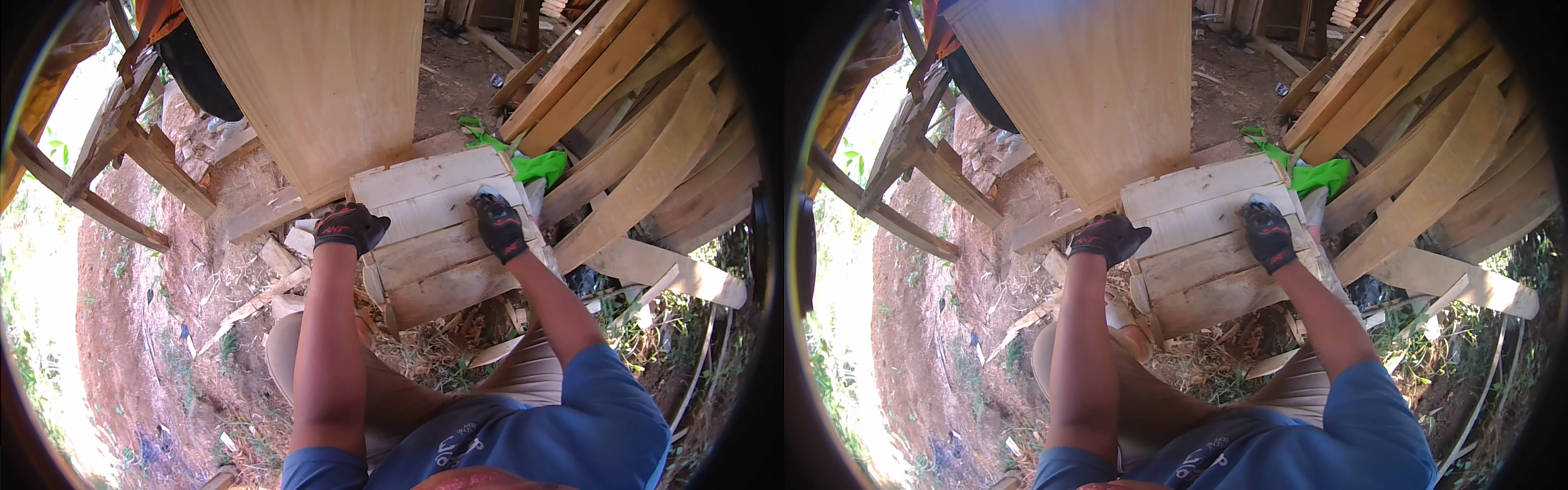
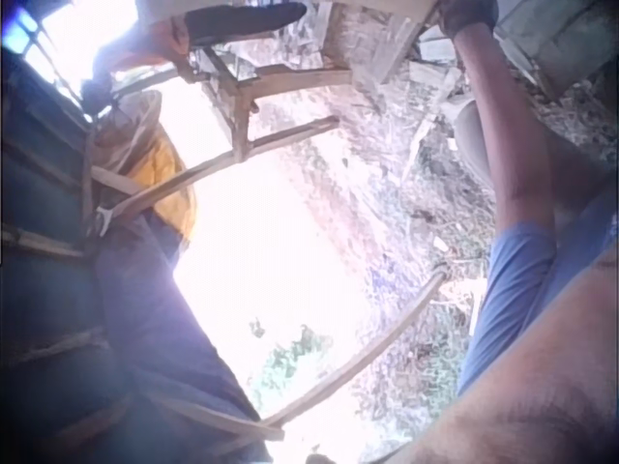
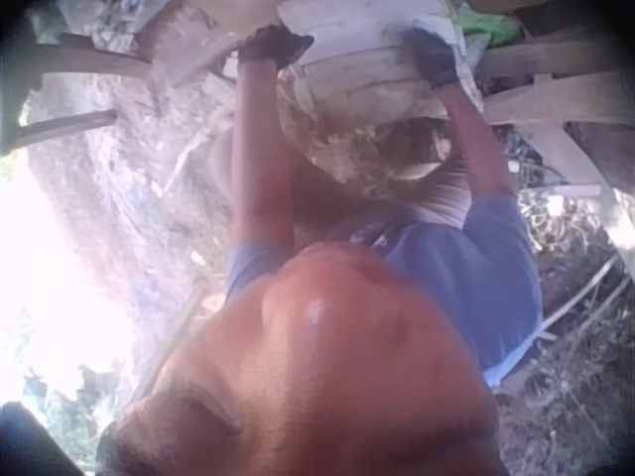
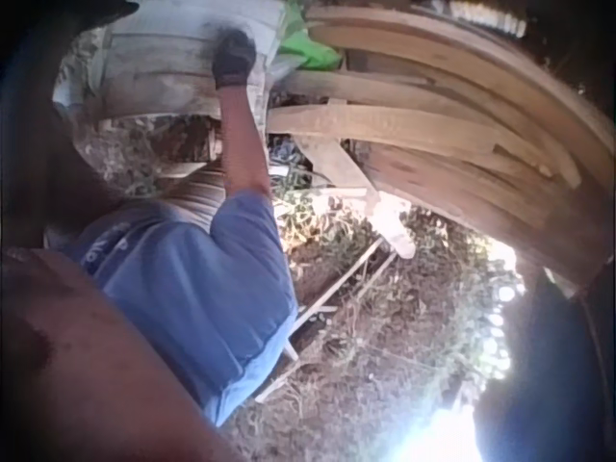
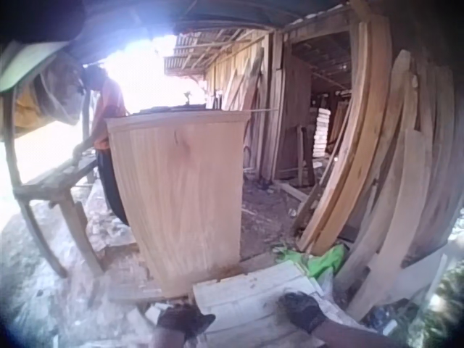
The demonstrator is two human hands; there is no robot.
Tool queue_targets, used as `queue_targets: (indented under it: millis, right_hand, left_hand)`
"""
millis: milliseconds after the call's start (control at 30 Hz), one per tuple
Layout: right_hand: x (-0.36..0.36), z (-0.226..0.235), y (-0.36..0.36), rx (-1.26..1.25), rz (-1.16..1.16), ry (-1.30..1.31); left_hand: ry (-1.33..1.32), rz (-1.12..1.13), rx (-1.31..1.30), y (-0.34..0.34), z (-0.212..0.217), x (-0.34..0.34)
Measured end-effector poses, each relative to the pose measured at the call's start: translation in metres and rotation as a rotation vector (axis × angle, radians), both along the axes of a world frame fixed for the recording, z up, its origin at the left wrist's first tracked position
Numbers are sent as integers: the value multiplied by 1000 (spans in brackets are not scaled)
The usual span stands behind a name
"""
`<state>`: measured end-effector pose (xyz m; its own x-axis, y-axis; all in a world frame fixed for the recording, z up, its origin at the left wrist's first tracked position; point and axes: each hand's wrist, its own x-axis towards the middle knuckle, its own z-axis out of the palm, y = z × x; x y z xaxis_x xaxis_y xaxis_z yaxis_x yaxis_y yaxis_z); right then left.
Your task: The person sands the surface and edges of a wooden box-like structure using a small piece of sandpaper held by hand.
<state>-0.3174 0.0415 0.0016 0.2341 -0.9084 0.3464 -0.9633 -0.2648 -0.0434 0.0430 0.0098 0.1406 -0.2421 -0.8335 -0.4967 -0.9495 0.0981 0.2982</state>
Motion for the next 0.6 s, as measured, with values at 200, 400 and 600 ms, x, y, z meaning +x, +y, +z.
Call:
queue_targets:
  millis: [200,400,600]
  right_hand:
    - [32,-32,-42,-299,-87,99]
    - [16,-27,-4,-24,-119,170]
    - [10,-40,-10,-202,-187,225]
  left_hand:
    - [-46,27,-53,0,-8,-14]
    - [-26,12,-23,0,-13,-7]
    - [-32,28,-32,4,-7,-6]
